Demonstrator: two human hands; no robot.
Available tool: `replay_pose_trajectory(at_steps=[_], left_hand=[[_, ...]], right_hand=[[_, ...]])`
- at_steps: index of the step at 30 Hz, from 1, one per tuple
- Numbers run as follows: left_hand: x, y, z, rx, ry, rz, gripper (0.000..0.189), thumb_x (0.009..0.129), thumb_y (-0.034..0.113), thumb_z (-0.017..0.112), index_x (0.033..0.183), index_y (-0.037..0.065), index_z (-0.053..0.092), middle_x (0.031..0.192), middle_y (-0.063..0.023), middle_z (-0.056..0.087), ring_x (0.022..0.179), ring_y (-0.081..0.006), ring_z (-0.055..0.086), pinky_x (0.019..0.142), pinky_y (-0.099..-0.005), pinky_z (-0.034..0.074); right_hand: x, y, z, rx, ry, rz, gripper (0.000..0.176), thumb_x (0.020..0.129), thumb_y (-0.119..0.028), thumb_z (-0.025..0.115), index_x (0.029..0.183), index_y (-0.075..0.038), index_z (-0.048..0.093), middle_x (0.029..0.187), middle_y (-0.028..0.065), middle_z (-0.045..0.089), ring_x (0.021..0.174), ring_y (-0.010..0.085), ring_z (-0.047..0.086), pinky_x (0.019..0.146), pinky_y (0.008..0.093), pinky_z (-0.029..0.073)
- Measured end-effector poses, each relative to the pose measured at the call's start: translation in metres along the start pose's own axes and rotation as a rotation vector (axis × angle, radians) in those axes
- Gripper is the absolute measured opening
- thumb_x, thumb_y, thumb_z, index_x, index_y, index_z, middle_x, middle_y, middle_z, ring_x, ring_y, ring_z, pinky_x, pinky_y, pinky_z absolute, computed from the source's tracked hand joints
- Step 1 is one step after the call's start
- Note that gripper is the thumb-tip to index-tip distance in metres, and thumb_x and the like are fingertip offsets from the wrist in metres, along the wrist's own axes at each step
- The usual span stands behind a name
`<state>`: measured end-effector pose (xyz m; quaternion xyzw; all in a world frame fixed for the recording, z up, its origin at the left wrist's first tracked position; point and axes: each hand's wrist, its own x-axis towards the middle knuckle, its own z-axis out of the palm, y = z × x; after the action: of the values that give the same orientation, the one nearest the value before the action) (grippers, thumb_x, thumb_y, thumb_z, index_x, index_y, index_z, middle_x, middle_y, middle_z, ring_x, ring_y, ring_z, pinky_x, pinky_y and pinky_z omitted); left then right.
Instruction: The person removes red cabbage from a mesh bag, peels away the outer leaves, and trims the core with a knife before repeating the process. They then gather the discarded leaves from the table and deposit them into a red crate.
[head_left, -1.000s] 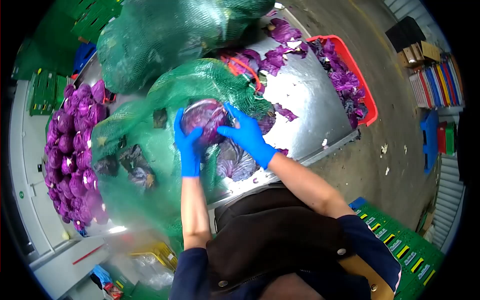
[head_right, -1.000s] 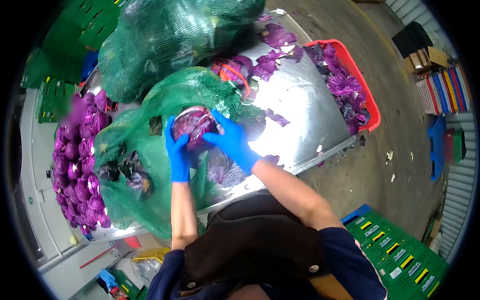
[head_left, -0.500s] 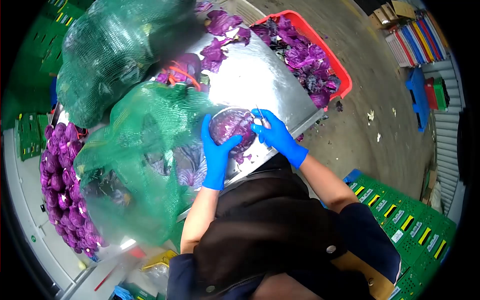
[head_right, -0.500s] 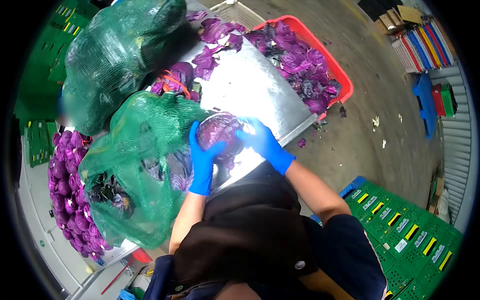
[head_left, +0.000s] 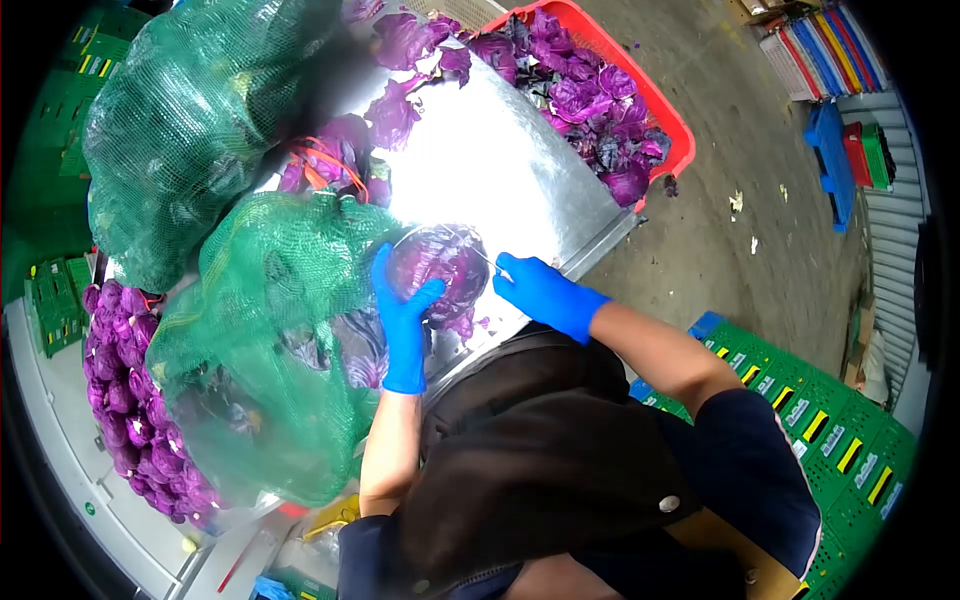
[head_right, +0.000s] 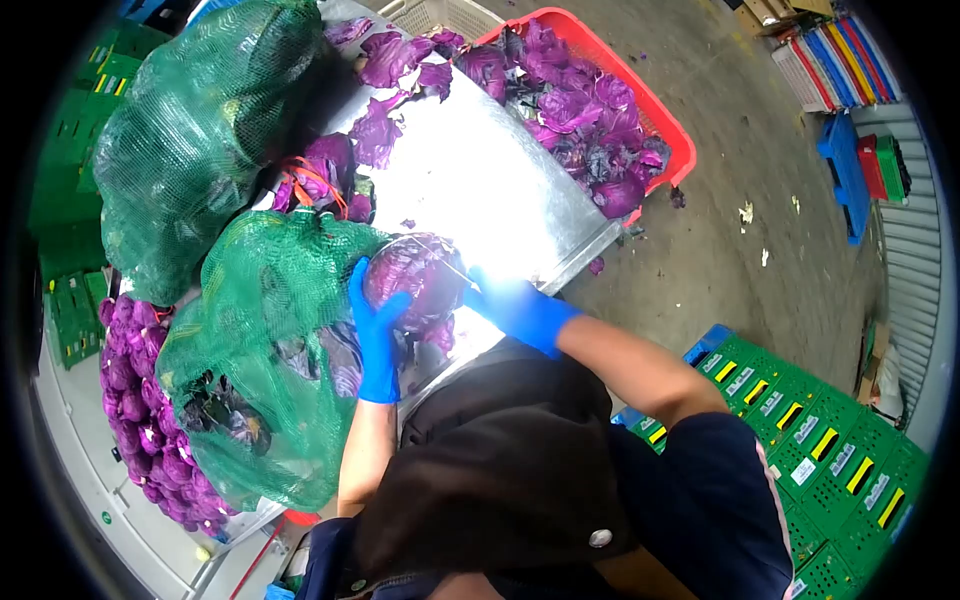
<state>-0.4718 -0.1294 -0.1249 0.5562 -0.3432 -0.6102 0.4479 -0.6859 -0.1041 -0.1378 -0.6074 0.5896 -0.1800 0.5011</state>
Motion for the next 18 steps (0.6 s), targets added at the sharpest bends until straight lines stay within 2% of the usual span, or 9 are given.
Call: replay_pose_trajectory(at_steps=[2,6,9,10,13,16,17,18], left_hand=[[-0.001,0.008,0.008,-0.034,0.047,-0.018,0.082,0.074,0.009,0.075,0.143,0.003,0.032,0.136,-0.0143,0.043,0.122,-0.0269,0.045,0.104,-0.0380,0.039],[0.003,0.014,0.012,-0.051,0.087,-0.034,0.075,0.077,0.011,0.072,0.142,0.001,0.034,0.136,-0.0134,0.043,0.122,-0.0257,0.045,0.104,-0.0370,0.038],[0.014,-0.007,0.009,-0.031,0.188,0.009,0.072,0.078,0.012,0.071,0.140,0.001,0.036,0.134,-0.0131,0.046,0.119,-0.0251,0.047,0.103,-0.0370,0.039],[0.010,0.005,0.014,-0.069,0.161,-0.040,0.078,0.076,0.016,0.075,0.141,0.000,0.034,0.136,-0.0148,0.042,0.123,-0.0271,0.044,0.104,-0.0395,0.037],[0.011,0.003,0.009,-0.174,0.105,-0.081,0.077,0.077,0.018,0.074,0.141,0.000,0.034,0.135,-0.0157,0.044,0.120,-0.0271,0.047,0.102,-0.0406,0.039],[0.012,-0.011,0.008,-0.181,0.080,-0.066,0.077,0.078,0.018,0.074,0.141,0.001,0.034,0.134,-0.0159,0.045,0.120,-0.0279,0.047,0.101,-0.0410,0.040],[0.017,-0.014,0.010,-0.153,0.087,-0.084,0.072,0.078,0.018,0.073,0.139,0.001,0.037,0.131,-0.0151,0.048,0.117,-0.0272,0.050,0.099,-0.0401,0.042],[0.019,-0.010,0.016,-0.126,0.106,-0.108,0.068,0.079,0.019,0.071,0.137,0.001,0.041,0.128,-0.0143,0.051,0.113,-0.0266,0.053,0.097,-0.0391,0.044]], right_hand=[[0.017,0.005,0.007,-0.034,-0.036,0.079,0.027,0.093,-0.024,0.053,0.100,0.002,0.051,0.080,0.0261,0.062,0.079,0.0427,0.063,0.066,0.0442,0.049],[0.029,0.007,0.011,-0.165,0.035,0.017,0.028,0.094,-0.024,0.050,0.100,0.003,0.051,0.081,0.0266,0.062,0.080,0.0434,0.062,0.068,0.0462,0.049],[0.042,-0.001,0.003,-0.190,0.013,0.072,0.029,0.094,-0.025,0.048,0.102,0.003,0.051,0.084,0.0271,0.062,0.082,0.0441,0.062,0.071,0.0493,0.049],[0.039,-0.007,-0.002,-0.179,0.005,0.039,0.029,0.094,-0.025,0.048,0.103,0.003,0.051,0.085,0.0273,0.062,0.083,0.0439,0.062,0.073,0.0495,0.049],[0.031,-0.002,-0.006,-0.115,0.013,-0.047,0.030,0.094,-0.025,0.048,0.104,0.003,0.052,0.087,0.0279,0.062,0.087,0.0434,0.062,0.076,0.0498,0.049],[0.021,-0.009,-0.010,-0.206,-0.006,-0.007,0.028,0.093,-0.023,0.047,0.102,0.004,0.053,0.089,0.0282,0.063,0.091,0.0429,0.062,0.078,0.0494,0.049],[0.021,-0.013,-0.013,-0.274,-0.027,0.021,0.027,0.093,-0.022,0.047,0.101,0.004,0.053,0.090,0.0283,0.063,0.092,0.0427,0.062,0.078,0.0492,0.049],[0.029,-0.007,-0.012,-0.219,-0.018,0.110,0.027,0.093,-0.020,0.047,0.102,0.004,0.054,0.092,0.0278,0.063,0.093,0.0426,0.062,0.079,0.0492,0.049]])
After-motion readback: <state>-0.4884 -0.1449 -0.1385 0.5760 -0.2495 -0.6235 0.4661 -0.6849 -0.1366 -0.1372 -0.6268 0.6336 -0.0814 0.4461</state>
